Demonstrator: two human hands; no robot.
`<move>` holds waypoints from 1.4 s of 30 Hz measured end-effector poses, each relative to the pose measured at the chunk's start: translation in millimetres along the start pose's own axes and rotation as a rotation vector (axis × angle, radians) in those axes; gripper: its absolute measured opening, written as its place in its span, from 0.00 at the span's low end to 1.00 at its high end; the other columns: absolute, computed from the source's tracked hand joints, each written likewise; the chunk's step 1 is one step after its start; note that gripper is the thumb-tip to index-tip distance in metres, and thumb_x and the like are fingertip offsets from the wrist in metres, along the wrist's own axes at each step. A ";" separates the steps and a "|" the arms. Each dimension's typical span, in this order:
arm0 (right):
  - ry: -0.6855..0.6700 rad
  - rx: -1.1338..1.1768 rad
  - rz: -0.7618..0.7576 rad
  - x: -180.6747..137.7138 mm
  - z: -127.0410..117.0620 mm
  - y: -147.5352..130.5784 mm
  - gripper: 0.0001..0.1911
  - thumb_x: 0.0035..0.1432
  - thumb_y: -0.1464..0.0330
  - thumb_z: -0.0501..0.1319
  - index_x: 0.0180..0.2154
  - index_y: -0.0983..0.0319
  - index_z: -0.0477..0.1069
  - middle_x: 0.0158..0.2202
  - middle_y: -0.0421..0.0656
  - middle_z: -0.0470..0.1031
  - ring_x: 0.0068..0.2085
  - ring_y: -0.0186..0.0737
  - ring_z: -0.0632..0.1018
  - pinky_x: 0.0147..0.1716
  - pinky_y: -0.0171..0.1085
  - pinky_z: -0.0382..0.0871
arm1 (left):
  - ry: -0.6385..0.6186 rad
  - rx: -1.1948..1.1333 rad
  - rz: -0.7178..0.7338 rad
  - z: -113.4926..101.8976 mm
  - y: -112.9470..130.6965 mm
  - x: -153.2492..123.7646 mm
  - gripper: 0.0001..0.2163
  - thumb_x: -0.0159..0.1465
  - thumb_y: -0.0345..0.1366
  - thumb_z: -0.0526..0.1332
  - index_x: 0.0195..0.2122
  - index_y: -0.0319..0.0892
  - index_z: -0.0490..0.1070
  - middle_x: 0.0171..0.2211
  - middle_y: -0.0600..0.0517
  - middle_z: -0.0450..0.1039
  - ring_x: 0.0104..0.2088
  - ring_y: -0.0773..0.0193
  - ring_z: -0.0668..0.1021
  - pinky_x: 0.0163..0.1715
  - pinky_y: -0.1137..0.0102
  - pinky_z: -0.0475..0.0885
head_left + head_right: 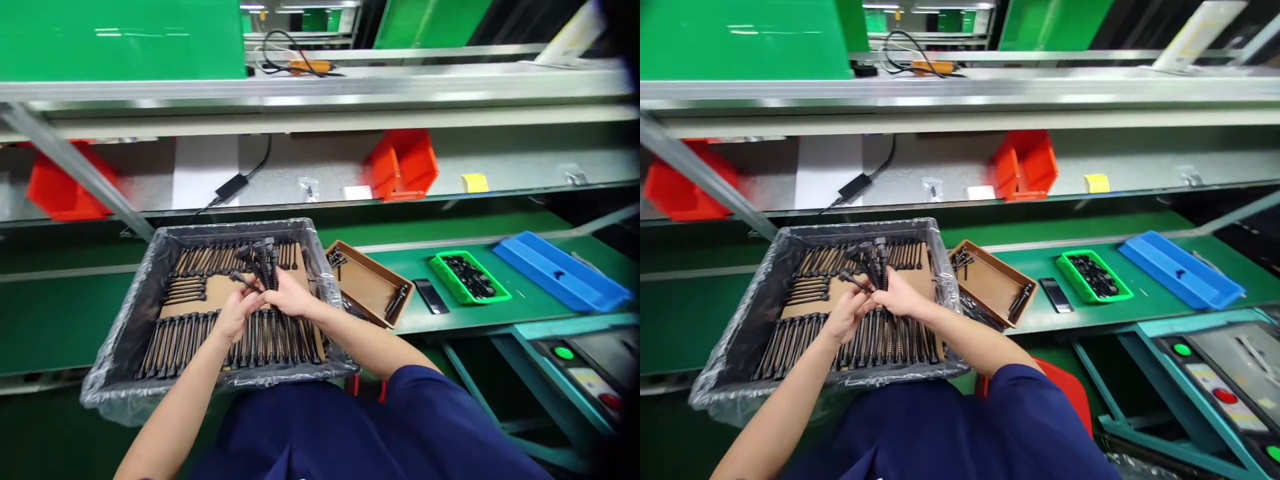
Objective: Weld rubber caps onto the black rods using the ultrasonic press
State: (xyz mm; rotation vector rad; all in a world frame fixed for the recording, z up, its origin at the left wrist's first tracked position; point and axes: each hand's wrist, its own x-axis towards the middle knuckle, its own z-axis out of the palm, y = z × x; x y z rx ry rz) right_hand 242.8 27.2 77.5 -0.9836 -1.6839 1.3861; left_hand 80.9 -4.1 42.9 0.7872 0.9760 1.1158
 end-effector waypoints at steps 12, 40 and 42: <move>0.010 -0.411 -0.186 50.3 153.8 29.3 0.16 0.54 0.70 0.58 0.46 0.64 0.68 0.46 0.49 0.63 0.51 0.47 0.65 0.55 0.49 0.64 | 0.401 -0.264 0.062 -110.2 16.9 -19.1 0.20 0.42 0.36 0.76 0.37 0.37 0.80 0.40 0.45 0.81 0.45 0.52 0.80 0.53 0.58 0.71; -0.110 -0.071 0.044 123.1 209.4 98.2 0.14 0.58 0.58 0.59 0.39 0.62 0.69 0.34 0.44 0.75 0.35 0.40 0.78 0.37 0.42 0.75 | 0.942 -0.223 0.499 -249.4 74.0 0.3 0.15 0.43 0.39 0.72 0.29 0.38 0.74 0.23 0.54 0.72 0.22 0.67 0.75 0.24 0.72 0.71; -0.084 -0.285 0.079 133.6 212.9 94.7 0.13 0.61 0.60 0.54 0.40 0.62 0.69 0.33 0.43 0.75 0.35 0.40 0.77 0.37 0.40 0.74 | 0.962 -0.221 0.485 -248.8 74.5 0.0 0.14 0.43 0.38 0.72 0.29 0.38 0.75 0.22 0.54 0.72 0.21 0.67 0.76 0.23 0.72 0.70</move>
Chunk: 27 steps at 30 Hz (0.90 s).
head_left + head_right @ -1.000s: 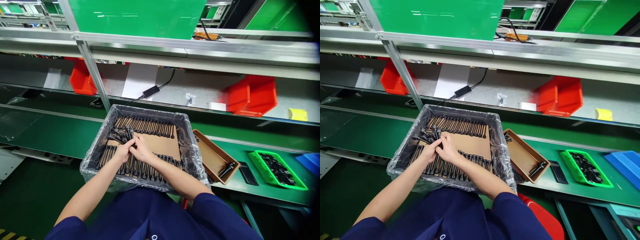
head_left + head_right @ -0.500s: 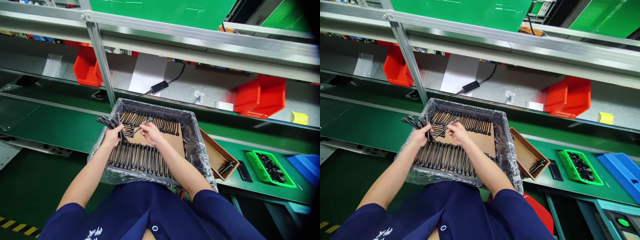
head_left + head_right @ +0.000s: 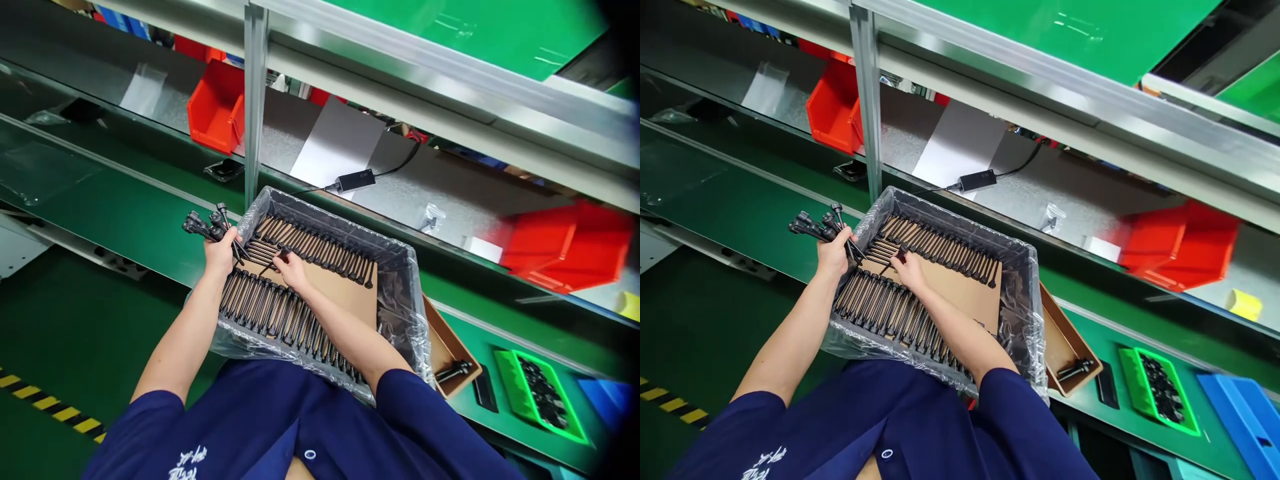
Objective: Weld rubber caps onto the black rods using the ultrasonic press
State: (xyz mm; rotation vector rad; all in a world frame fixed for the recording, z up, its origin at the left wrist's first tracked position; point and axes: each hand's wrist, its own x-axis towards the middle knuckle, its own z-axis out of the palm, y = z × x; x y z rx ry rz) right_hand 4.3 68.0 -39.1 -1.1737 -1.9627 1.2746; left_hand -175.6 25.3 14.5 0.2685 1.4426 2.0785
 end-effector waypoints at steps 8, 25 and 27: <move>-0.511 -0.952 -0.128 34.0 10.6 -25.4 0.08 0.57 0.76 0.58 0.35 0.65 0.76 0.41 0.54 0.78 0.43 0.51 0.79 0.42 0.42 0.71 | -0.014 0.066 0.039 2.6 -2.0 1.6 0.15 0.44 0.40 0.71 0.30 0.38 0.74 0.22 0.54 0.73 0.22 0.65 0.76 0.26 0.70 0.72; -0.129 -0.114 0.097 61.1 14.8 -10.3 0.17 0.64 0.56 0.55 0.34 0.62 0.73 0.31 0.42 0.75 0.30 0.34 0.73 0.28 0.31 0.66 | -0.272 0.211 0.001 -3.9 -12.8 -1.8 0.12 0.48 0.41 0.72 0.27 0.38 0.75 0.19 0.53 0.72 0.21 0.66 0.73 0.25 0.71 0.69; -0.147 0.307 0.155 57.3 2.5 -18.8 0.19 0.63 0.52 0.55 0.37 0.62 0.72 0.30 0.40 0.73 0.25 0.30 0.70 0.21 0.29 0.61 | -0.403 0.261 -0.082 -0.8 -12.5 -8.2 0.13 0.46 0.39 0.74 0.27 0.38 0.76 0.19 0.52 0.72 0.20 0.66 0.73 0.25 0.70 0.68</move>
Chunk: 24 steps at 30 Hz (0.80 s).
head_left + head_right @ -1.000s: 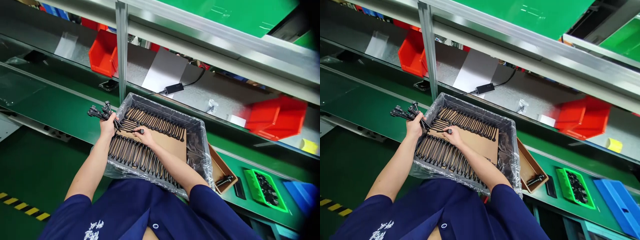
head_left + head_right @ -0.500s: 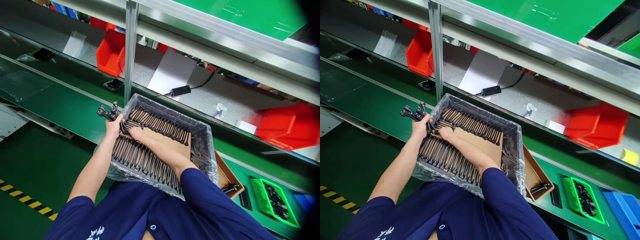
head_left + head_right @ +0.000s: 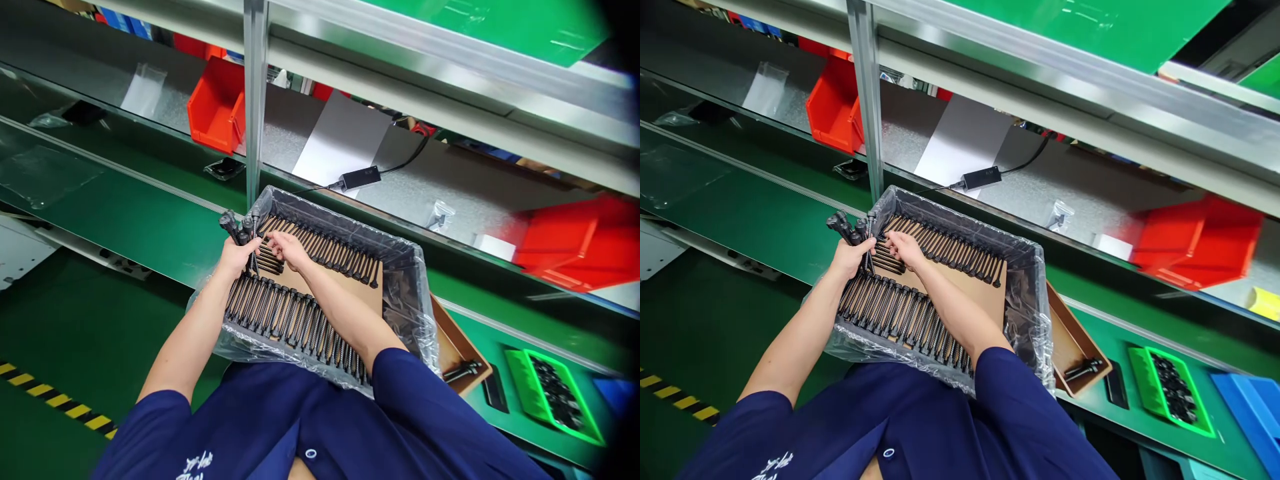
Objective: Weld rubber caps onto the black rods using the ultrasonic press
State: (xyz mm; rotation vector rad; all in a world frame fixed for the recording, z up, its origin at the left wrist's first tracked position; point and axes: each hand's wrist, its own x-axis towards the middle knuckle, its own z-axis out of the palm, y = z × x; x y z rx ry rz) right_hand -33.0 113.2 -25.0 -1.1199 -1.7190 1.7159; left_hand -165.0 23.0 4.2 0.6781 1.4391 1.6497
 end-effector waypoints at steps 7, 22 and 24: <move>0.043 0.552 0.115 -20.7 -9.9 -13.1 0.20 0.47 0.62 0.71 0.25 0.61 0.60 0.21 0.34 0.66 0.20 0.25 0.66 0.16 0.24 0.59 | -0.205 0.081 -0.078 15.3 -5.7 -12.5 0.14 0.42 0.34 0.75 0.30 0.38 0.77 0.26 0.50 0.76 0.22 0.66 0.74 0.26 0.69 0.69; 0.230 0.106 0.082 -42.3 20.0 66.0 0.13 0.48 0.66 0.64 0.33 0.59 0.60 0.28 0.36 0.71 0.31 0.35 0.77 0.36 0.37 0.73 | 0.249 -0.063 0.025 0.6 0.1 4.3 0.14 0.43 0.35 0.70 0.30 0.38 0.73 0.23 0.54 0.72 0.21 0.66 0.75 0.24 0.72 0.68; 0.233 -0.215 0.036 -42.6 18.4 68.4 0.07 0.53 0.67 0.61 0.34 0.60 0.64 0.33 0.40 0.73 0.37 0.38 0.76 0.42 0.39 0.71 | 0.230 -0.089 -0.018 0.9 -1.0 3.5 0.14 0.41 0.32 0.69 0.31 0.38 0.74 0.22 0.54 0.72 0.22 0.66 0.75 0.24 0.72 0.68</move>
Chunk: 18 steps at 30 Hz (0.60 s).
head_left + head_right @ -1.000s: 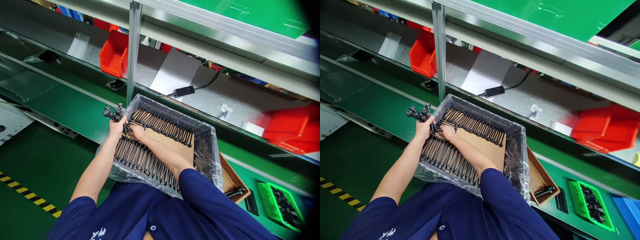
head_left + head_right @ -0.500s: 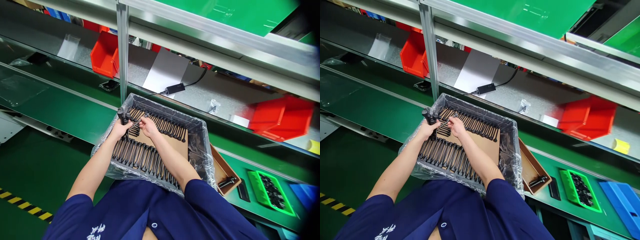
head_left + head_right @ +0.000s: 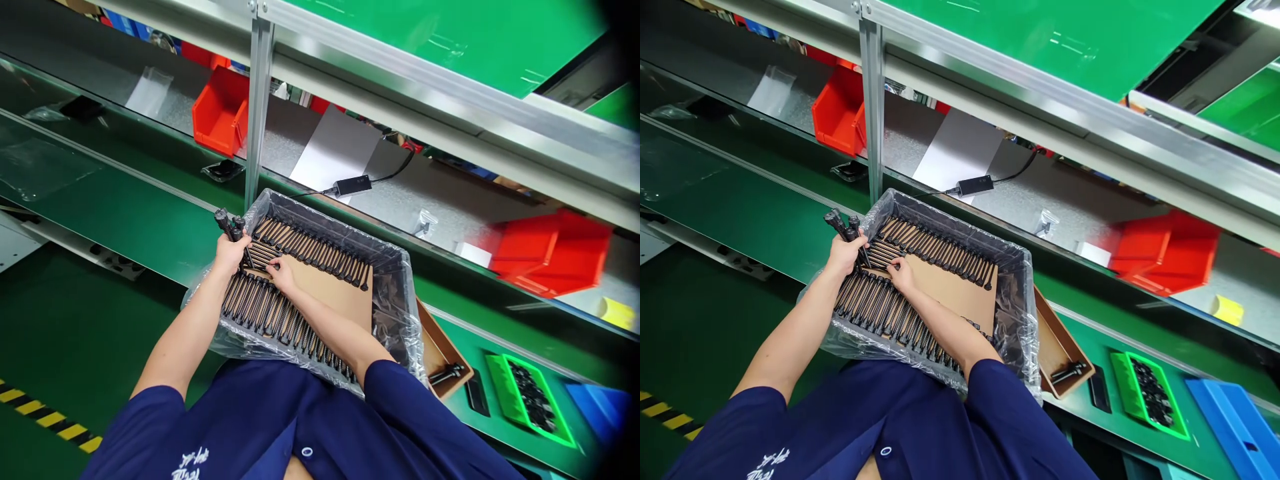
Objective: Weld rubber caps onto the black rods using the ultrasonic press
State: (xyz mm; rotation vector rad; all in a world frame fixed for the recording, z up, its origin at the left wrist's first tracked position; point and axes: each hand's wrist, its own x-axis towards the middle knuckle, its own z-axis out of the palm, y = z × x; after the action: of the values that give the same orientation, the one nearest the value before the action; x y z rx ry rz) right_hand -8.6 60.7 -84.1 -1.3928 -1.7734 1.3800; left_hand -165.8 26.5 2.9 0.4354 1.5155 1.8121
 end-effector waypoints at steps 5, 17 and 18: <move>-0.087 -0.593 -0.173 -5.7 -7.8 0.3 0.03 0.59 0.70 0.58 0.35 0.61 0.70 0.40 0.46 0.74 0.45 0.43 0.73 0.48 0.40 0.66 | -0.053 0.021 -0.086 0.3 -4.0 -0.1 0.15 0.38 0.28 0.67 0.31 0.37 0.74 0.20 0.55 0.71 0.21 0.65 0.74 0.25 0.71 0.69; -0.108 0.168 -0.079 -6.8 -20.2 -23.0 0.16 0.64 0.56 0.55 0.39 0.60 0.73 0.37 0.42 0.76 0.36 0.37 0.75 0.34 0.34 0.69 | -0.358 0.128 -0.117 7.7 -13.8 -16.3 0.17 0.35 0.30 0.74 0.28 0.37 0.75 0.26 0.51 0.76 0.27 0.63 0.76 0.32 0.67 0.71; -0.148 0.308 -0.035 -7.8 -21.0 -25.4 0.18 0.61 0.52 0.57 0.38 0.60 0.72 0.34 0.41 0.76 0.33 0.36 0.75 0.29 0.32 0.68 | -0.424 0.140 -0.134 12.5 -15.5 -23.1 0.17 0.36 0.30 0.74 0.28 0.37 0.76 0.27 0.50 0.76 0.27 0.62 0.76 0.32 0.67 0.72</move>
State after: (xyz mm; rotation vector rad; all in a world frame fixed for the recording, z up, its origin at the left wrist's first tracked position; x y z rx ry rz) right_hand 1.3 63.0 -51.8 -1.1167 -1.5801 1.6910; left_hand -137.0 19.7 -4.3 0.7178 1.3396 1.4069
